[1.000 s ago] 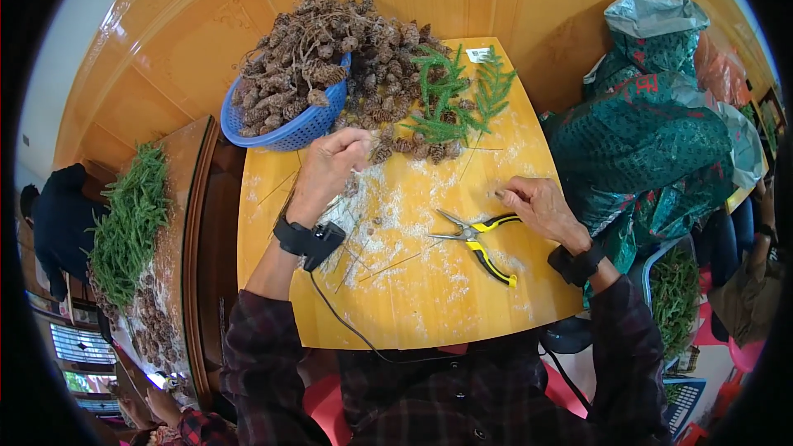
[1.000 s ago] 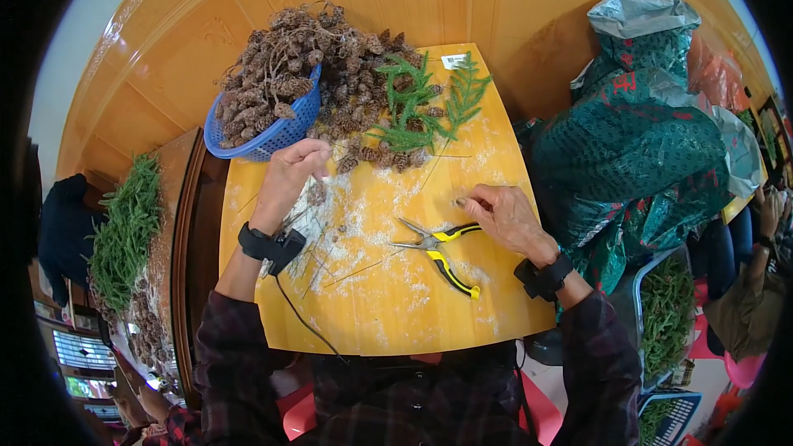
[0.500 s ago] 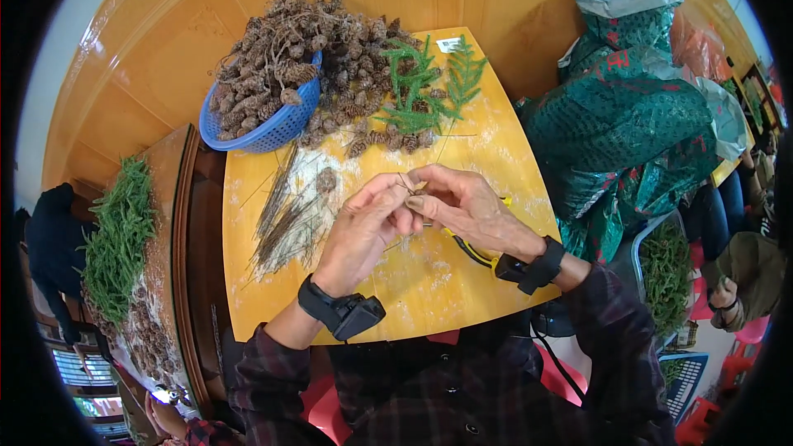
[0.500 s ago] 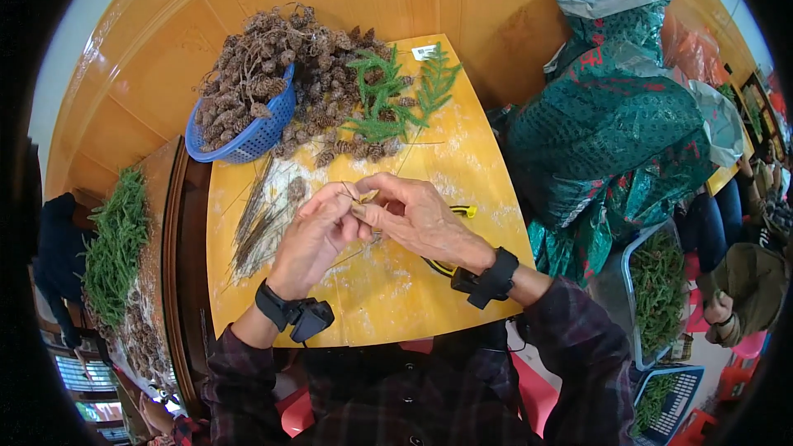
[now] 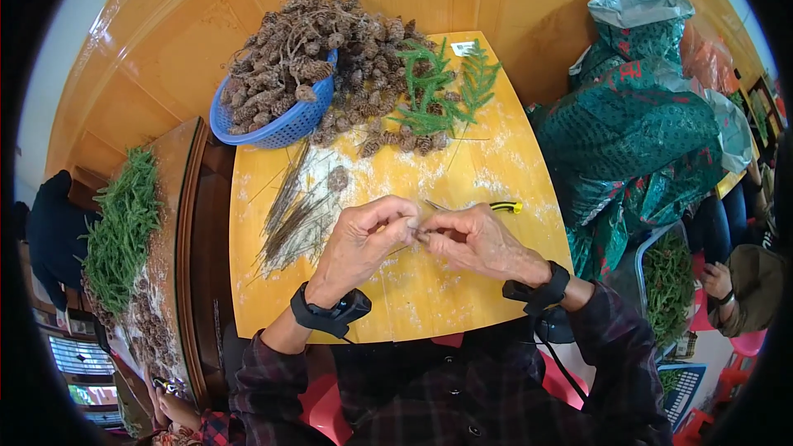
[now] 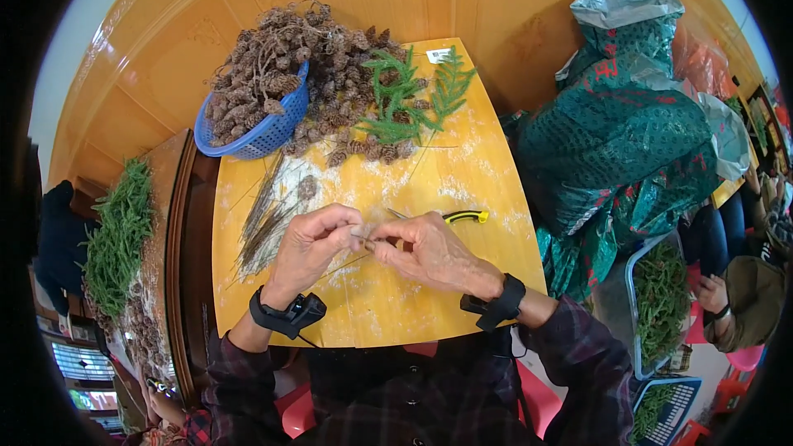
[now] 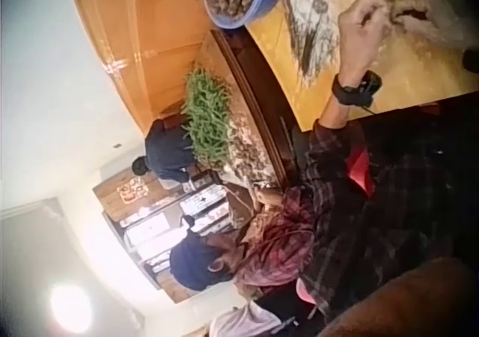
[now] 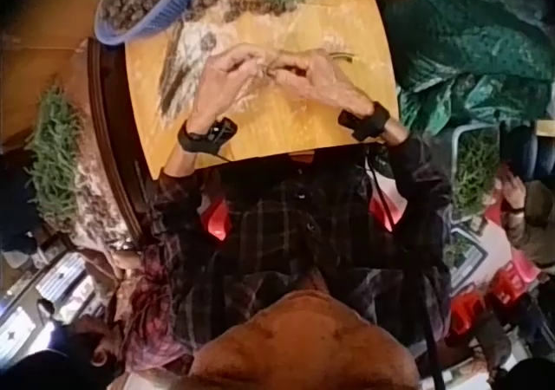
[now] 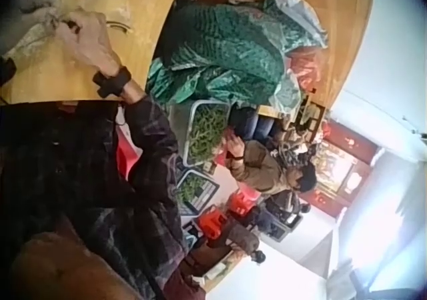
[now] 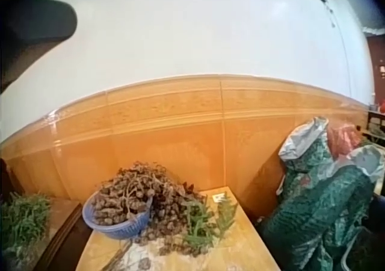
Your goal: The person assembles a decorative piece by wrapping wire around a pinecone and a branch, then using pliers to twist and trim the wire. After securing the pinecone to the branch, they place the finished piece into a container on the floor.
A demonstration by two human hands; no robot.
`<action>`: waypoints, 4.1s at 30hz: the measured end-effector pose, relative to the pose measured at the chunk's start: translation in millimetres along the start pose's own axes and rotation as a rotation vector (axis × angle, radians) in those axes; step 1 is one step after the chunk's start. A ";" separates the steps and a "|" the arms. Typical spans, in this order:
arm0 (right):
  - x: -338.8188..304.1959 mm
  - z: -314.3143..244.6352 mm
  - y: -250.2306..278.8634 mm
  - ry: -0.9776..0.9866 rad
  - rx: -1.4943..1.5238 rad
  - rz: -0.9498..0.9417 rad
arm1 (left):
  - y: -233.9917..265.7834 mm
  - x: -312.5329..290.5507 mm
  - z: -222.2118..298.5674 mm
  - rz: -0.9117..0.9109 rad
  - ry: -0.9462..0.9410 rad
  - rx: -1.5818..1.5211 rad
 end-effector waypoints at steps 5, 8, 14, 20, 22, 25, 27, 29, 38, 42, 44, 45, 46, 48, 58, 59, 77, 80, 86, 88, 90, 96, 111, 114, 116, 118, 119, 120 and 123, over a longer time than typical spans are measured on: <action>1.3 -21.0 -5.0 0.107 -0.370 -0.005 | -3.9 -4.5 -2.9 -0.056 0.008 0.177; 3.5 -15.4 -10.1 0.120 -0.295 -0.033 | -3.8 -7.3 -3.0 -0.046 0.042 0.261; 3.9 -29.0 -12.4 0.196 -0.340 -0.001 | -0.3 -7.6 5.8 -0.135 0.024 0.344; 2.0 -24.1 -6.4 0.192 -0.152 0.129 | 2.2 -7.2 12.8 -0.144 -0.178 0.483; 4.2 -18.7 -4.3 0.089 -0.002 0.096 | 2.3 -7.5 14.7 -0.135 -0.189 0.485; 7.3 -10.4 -4.6 -0.051 0.220 -0.002 | 1.8 -7.6 14.8 -0.125 -0.219 0.466; 8.0 -5.9 -3.6 -0.082 0.290 -0.069 | 1.1 -8.6 18.5 -0.145 -0.305 0.496; 10.5 -5.8 -8.6 -0.016 0.146 -0.283 | 1.2 -8.1 19.5 -0.164 -0.277 0.480; 8.4 -2.8 -10.5 0.034 0.366 -0.335 | 3.9 -5.2 21.0 -0.301 -0.222 0.387; 8.7 -9.9 -5.7 -0.042 0.227 -0.293 | 5.7 -3.5 23.4 -0.295 -0.176 0.448; 9.6 -9.0 -7.1 -0.053 0.307 -0.253 | 6.8 -6.6 23.3 -0.290 -0.190 0.443; 7.5 -9.1 -4.5 -0.055 0.307 -0.241 | 7.0 -5.7 23.6 -0.271 -0.198 0.438; 5.9 -7.3 -4.2 -0.099 0.340 -0.250 | 5.7 -3.8 22.9 -0.275 -0.198 0.438; 4.0 0.5 -7.7 -0.144 0.376 -0.256 | 3.0 0.5 21.3 -0.290 -0.211 0.469; -12.4 20.5 43.5 -0.025 0.451 0.292 | 38.9 59.5 23.0 -0.023 -0.110 0.487; -15.3 24.8 48.5 -0.085 0.529 0.381 | 42.0 73.6 27.2 0.046 -0.162 0.575; -20.4 31.8 66.3 0.027 0.507 0.410 | 72.6 84.0 -3.4 0.132 0.047 0.060; -11.6 14.6 58.3 0.039 0.462 0.301 | 58.2 54.3 -12.6 -0.059 -0.198 -0.466; -3.5 14.9 41.2 -0.020 0.558 0.102 | 49.5 20.5 -35.3 -0.060 -0.232 -0.541; -0.1 9.2 33.7 -0.044 0.532 0.075 | 46.0 16.6 -41.0 -0.056 -0.183 -0.495; 4.7 6.4 25.6 -0.072 0.500 0.059 | 36.0 16.9 -34.5 -0.066 -0.234 -0.464; 16.7 11.8 13.8 -0.080 0.504 -0.008 | 41.5 -1.7 -62.9 -0.029 -0.029 -0.477; -2.6 30.1 20.1 -0.092 0.614 0.077 | 15.5 2.9 -29.7 -0.093 0.051 -0.277; -6.0 37.5 21.2 -0.093 0.632 0.080 | 13.4 5.9 -28.5 -0.128 0.078 -0.205; -5.8 39.3 19.5 -0.087 0.647 0.077 | 14.5 4.6 -26.4 -0.117 0.098 -0.170; -6.3 37.6 16.9 -0.071 0.684 0.037 | 14.1 4.7 -28.8 -0.113 0.116 -0.138; -7.8 36.2 17.6 -0.074 0.683 0.042 | 14.7 5.0 -33.2 -0.094 0.097 -0.200; -9.0 35.2 17.1 -0.098 0.716 0.027 | 15.7 5.1 -37.8 -0.075 0.078 -0.263; -9.4 33.3 17.6 -0.104 0.836 0.055 | 21.2 1.8 -43.7 -0.086 -0.005 -0.426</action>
Point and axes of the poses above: each hand's wrist, its own x-axis towards the middle knuckle, its own y-axis out of the back of the hand, z = x × y, the point moved 5 cm from there along x, towards the middle knuckle, and after that the axes turned 15 degrees about -z, right-handed, at the moved point
